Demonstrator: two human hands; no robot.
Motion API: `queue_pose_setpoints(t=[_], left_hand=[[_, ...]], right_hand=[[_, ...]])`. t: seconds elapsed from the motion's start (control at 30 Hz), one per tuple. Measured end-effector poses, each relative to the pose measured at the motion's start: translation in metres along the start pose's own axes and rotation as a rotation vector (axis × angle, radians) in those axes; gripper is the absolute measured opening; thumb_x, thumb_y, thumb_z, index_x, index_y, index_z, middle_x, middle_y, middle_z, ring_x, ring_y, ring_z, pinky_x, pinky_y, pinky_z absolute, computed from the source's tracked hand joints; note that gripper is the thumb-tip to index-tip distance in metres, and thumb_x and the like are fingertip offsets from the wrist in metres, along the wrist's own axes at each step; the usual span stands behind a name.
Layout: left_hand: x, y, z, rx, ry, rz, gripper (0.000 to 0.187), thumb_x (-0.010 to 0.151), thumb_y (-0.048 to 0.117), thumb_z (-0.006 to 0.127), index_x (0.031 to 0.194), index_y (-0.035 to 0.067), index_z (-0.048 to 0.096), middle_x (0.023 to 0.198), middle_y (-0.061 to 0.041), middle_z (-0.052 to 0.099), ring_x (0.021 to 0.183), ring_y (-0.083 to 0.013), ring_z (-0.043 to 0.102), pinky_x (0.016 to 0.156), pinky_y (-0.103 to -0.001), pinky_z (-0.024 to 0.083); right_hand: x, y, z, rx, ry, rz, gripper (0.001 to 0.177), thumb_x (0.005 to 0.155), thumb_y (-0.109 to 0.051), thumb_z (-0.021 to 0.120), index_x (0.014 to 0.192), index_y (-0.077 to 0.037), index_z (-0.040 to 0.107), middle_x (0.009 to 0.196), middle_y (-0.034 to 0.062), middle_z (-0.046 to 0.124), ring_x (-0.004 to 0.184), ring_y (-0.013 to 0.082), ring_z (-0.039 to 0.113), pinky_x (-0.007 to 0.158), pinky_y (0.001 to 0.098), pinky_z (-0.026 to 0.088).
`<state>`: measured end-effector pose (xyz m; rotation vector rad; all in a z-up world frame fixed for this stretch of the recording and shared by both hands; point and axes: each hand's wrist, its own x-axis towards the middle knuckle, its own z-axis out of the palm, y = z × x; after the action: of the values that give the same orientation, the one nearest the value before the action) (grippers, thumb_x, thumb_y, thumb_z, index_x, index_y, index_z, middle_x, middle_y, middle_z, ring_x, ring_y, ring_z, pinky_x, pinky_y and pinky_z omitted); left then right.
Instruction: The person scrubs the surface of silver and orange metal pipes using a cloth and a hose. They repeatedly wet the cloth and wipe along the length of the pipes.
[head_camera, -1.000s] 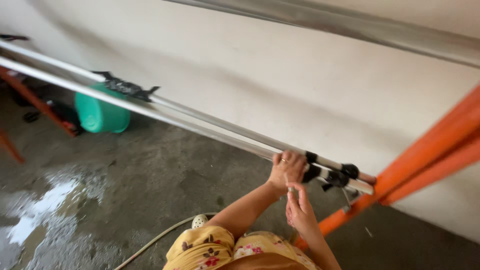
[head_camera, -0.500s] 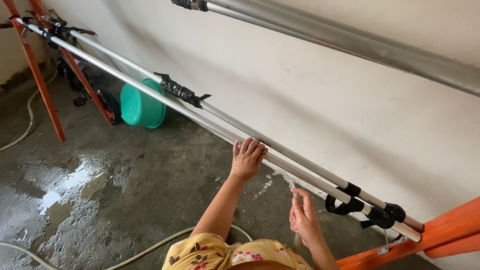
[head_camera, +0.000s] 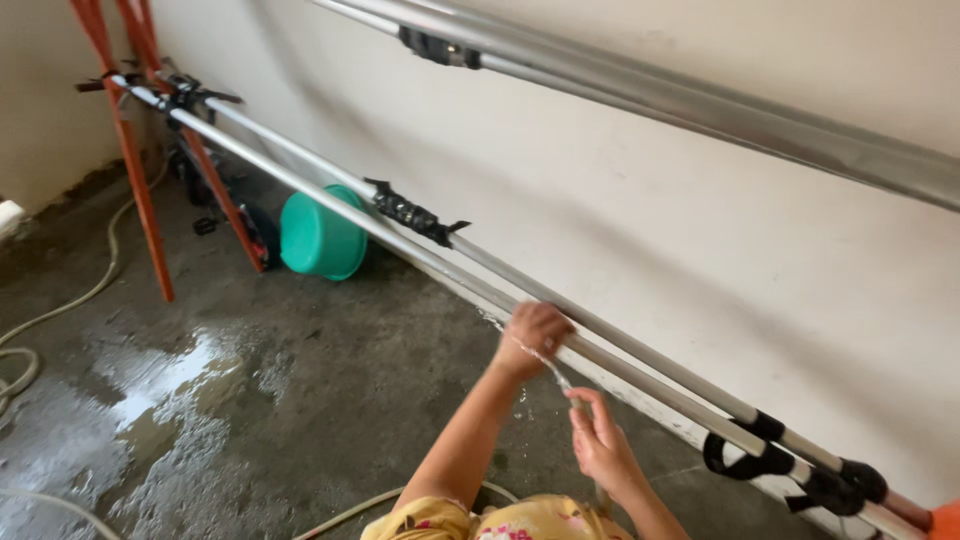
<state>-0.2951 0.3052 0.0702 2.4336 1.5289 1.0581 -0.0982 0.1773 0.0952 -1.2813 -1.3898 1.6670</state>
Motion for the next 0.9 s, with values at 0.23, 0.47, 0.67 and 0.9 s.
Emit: queue_pose_setpoints(t=[0.23, 0.47, 0.67, 0.9], left_hand=[[0.006, -0.082, -0.035, 0.484, 0.408, -0.166, 0.021, 0.089, 0.023, 0.065, 0.103, 0.010, 0.074, 0.116, -0.012, 0.062, 0.123, -0.0340, 0.051, 0.112, -0.057, 0.030], [-0.007, 0.047, 0.043, -0.017, 0.401, -0.032, 0.010, 0.096, 0.013, 0.067, 0.104, 0.013, 0.074, 0.114, -0.006, 0.071, 0.119, -0.0246, 0.061, 0.118, -0.048, 0.038], [-0.002, 0.081, 0.039, -0.926, 0.308, -0.761, 0.027, 0.111, 0.026, 0.051, 0.118, 0.003, 0.063, 0.099, -0.015, 0.071, 0.092, -0.0243, 0.069, 0.086, -0.040, 0.054], [-0.043, 0.054, 0.034, -1.143, 0.359, -1.189, 0.026, 0.100, 0.028, 0.068, 0.104, 0.004, 0.064, 0.094, -0.014, 0.070, 0.081, -0.0219, 0.067, 0.067, -0.038, 0.054]], right_hand=[[-0.011, -0.002, -0.029, 0.020, 0.151, -0.012, 0.032, 0.104, -0.027, 0.038, 0.135, -0.022, 0.044, 0.055, 0.0020, 0.040, 0.039, 0.0115, 0.033, 0.034, 0.0291, 0.028], [-0.014, -0.005, -0.022, 0.093, 0.174, -0.014, 0.031, 0.104, -0.027, 0.042, 0.134, -0.019, 0.043, 0.055, 0.0037, 0.035, 0.039, 0.0104, 0.029, 0.035, 0.0290, 0.024], [-0.006, -0.006, -0.010, -0.006, 0.075, 0.053, 0.032, 0.105, -0.028, 0.042, 0.135, -0.020, 0.043, 0.056, 0.0036, 0.035, 0.039, 0.0106, 0.028, 0.036, 0.0284, 0.023], [0.010, -0.006, 0.007, -0.121, -0.111, 0.011, 0.033, 0.103, -0.027, 0.043, 0.135, -0.019, 0.043, 0.055, 0.0035, 0.034, 0.037, 0.0107, 0.027, 0.034, 0.0293, 0.023]])
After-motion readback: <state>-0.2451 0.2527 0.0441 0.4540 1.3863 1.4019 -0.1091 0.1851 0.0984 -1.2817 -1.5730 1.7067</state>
